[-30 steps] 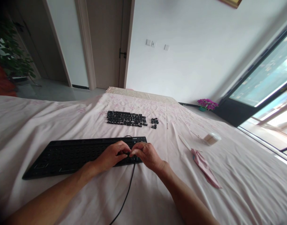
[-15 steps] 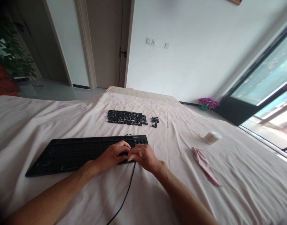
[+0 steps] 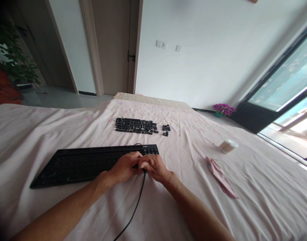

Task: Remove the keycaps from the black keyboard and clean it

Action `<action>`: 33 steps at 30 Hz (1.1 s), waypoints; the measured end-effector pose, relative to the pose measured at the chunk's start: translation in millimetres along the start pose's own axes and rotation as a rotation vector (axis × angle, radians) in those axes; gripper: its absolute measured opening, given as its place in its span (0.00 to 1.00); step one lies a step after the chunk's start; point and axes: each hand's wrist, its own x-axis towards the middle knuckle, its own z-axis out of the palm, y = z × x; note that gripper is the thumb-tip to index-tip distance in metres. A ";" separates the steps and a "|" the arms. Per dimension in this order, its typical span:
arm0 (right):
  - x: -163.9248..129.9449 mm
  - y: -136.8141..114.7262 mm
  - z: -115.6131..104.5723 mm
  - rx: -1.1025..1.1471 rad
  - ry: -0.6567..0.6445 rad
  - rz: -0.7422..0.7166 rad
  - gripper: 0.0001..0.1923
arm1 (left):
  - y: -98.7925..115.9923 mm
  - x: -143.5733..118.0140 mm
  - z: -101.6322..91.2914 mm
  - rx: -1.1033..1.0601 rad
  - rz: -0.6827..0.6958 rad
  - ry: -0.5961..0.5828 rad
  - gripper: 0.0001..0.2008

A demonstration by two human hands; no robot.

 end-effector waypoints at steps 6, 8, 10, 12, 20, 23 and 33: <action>0.7 4.7 13.1 -0.045 0.120 -0.081 0.28 | 0.5 1.6 8.4 0.058 -0.029 0.049 0.09; 1.4 4.3 16.4 -0.029 0.169 -0.095 0.28 | 1.8 0.7 8.7 0.071 -0.028 0.053 0.11; 2.4 3.2 19.0 0.023 0.240 -0.069 0.28 | 4.5 -0.3 8.1 0.060 -0.017 0.049 0.13; 3.5 2.5 20.8 0.088 0.321 -0.022 0.28 | 7.4 -0.9 7.1 0.012 -0.013 0.045 0.14; 7.2 0.6 14.5 0.035 0.396 -0.039 0.28 | 2.9 1.6 4.2 -0.180 -0.091 0.127 0.05; 7.0 -4.7 7.5 -0.102 0.369 -0.115 0.25 | -0.3 2.8 3.3 -0.216 -0.102 0.173 0.03; 14.2 -0.5 -1.1 -0.289 0.215 0.084 0.13 | -13.6 7.1 7.1 -0.635 -0.269 0.228 0.15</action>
